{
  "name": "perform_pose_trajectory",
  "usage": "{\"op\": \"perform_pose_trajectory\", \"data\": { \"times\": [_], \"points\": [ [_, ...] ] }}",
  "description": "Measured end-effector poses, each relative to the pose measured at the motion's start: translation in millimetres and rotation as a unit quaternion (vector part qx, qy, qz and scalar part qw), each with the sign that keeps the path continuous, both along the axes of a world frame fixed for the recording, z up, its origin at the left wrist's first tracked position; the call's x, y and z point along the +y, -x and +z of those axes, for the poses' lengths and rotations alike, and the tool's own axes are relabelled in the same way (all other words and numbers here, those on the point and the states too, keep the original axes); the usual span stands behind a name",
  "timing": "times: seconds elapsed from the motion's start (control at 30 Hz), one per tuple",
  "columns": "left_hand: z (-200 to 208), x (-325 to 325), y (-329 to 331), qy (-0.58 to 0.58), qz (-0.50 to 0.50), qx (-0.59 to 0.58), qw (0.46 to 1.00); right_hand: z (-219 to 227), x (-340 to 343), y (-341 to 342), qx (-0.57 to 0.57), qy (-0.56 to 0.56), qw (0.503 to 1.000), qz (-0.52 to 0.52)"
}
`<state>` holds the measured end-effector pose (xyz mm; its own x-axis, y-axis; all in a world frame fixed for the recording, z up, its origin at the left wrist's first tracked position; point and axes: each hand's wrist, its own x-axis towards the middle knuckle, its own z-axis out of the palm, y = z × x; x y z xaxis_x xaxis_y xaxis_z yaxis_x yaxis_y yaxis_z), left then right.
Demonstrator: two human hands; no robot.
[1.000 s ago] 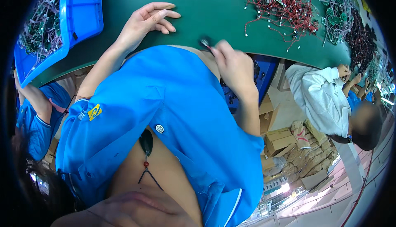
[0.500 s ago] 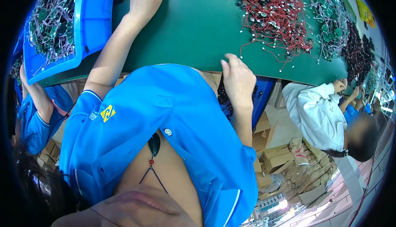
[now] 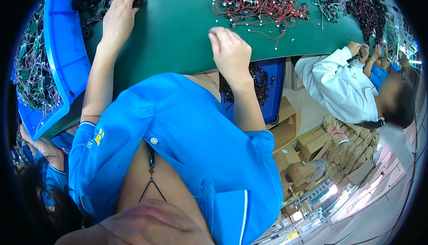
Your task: Assembling and inspecting small electronic components with attached wires at a manufacturing workstation.
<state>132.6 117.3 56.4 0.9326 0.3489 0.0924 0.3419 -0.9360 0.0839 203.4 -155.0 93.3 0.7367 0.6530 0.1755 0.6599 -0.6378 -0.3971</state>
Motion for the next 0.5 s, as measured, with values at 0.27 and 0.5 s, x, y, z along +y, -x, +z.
{"op": "perform_pose_trajectory", "data": {
  "times": [0.27, 0.5],
  "points": [
    [5, -9, 24, 0.156, -0.015, -0.069, 0.985, -21, 17, -113, -0.223, -0.088, 0.964, -0.114],
    [-14, -11, 37, 0.158, -0.047, -0.172, 0.971, -44, 75, -76, -0.242, 0.096, 0.943, -0.206]
  ]
}}
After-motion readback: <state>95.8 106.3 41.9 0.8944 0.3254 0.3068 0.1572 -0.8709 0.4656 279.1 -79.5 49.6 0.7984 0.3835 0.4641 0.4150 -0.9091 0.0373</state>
